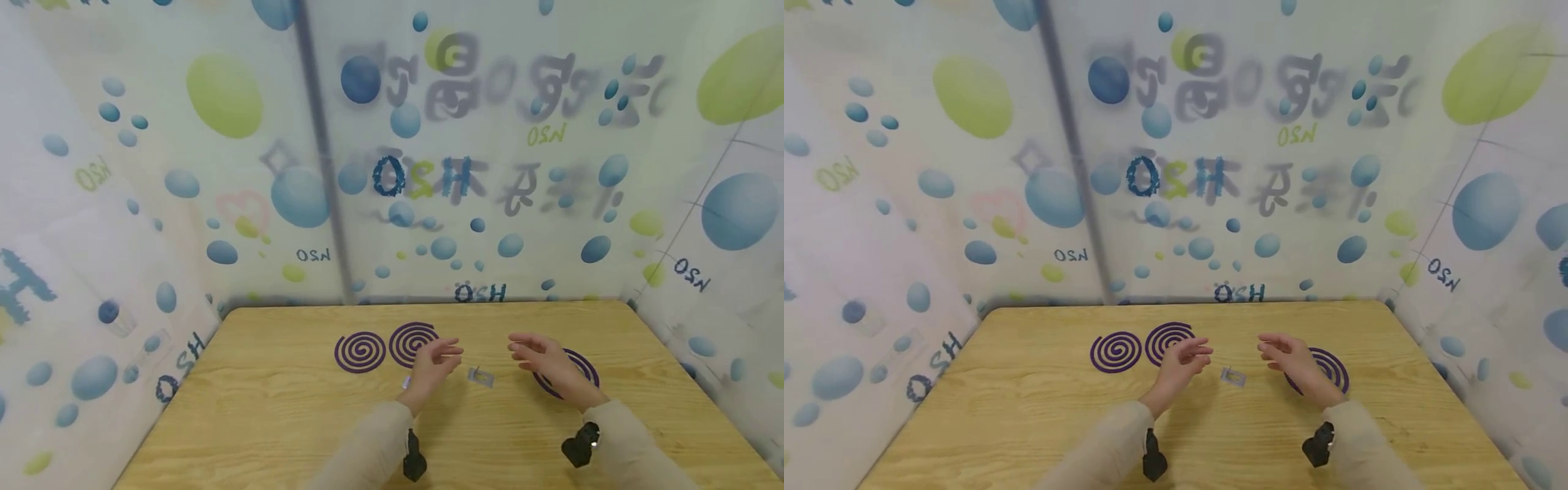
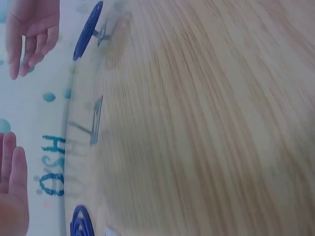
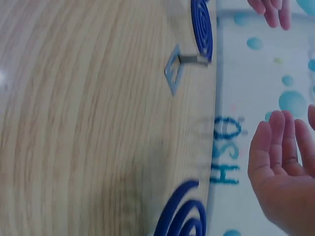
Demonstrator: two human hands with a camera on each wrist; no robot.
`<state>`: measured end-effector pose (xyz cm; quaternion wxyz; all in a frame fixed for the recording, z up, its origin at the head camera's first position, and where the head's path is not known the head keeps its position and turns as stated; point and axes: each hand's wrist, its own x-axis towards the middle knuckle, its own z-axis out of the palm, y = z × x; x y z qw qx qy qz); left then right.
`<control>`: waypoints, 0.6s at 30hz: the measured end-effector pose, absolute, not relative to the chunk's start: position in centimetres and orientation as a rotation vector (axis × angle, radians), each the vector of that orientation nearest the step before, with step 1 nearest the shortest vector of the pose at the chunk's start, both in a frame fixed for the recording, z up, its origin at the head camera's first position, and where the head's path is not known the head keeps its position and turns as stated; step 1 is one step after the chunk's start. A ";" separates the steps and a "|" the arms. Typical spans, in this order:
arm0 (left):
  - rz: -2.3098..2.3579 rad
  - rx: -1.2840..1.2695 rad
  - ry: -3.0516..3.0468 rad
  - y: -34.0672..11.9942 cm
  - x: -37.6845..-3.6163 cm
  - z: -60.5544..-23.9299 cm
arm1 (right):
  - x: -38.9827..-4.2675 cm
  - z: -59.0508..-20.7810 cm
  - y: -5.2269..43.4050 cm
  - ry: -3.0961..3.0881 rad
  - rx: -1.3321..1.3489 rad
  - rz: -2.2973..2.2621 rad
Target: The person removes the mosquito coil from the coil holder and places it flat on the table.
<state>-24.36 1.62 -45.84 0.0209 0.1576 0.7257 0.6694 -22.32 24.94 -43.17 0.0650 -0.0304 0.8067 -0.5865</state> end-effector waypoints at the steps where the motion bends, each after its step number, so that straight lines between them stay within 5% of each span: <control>1: 2.062 0.499 2.255 2.2 -24.3 -45.9 | -22.3 -43.2 25.4 2.475 -0.081 -1.752; 18: 1.910 0.534 2.157 9.2 -22.2 -46.9 | -22.9 -45.3 33.5 2.853 0.348 -1.633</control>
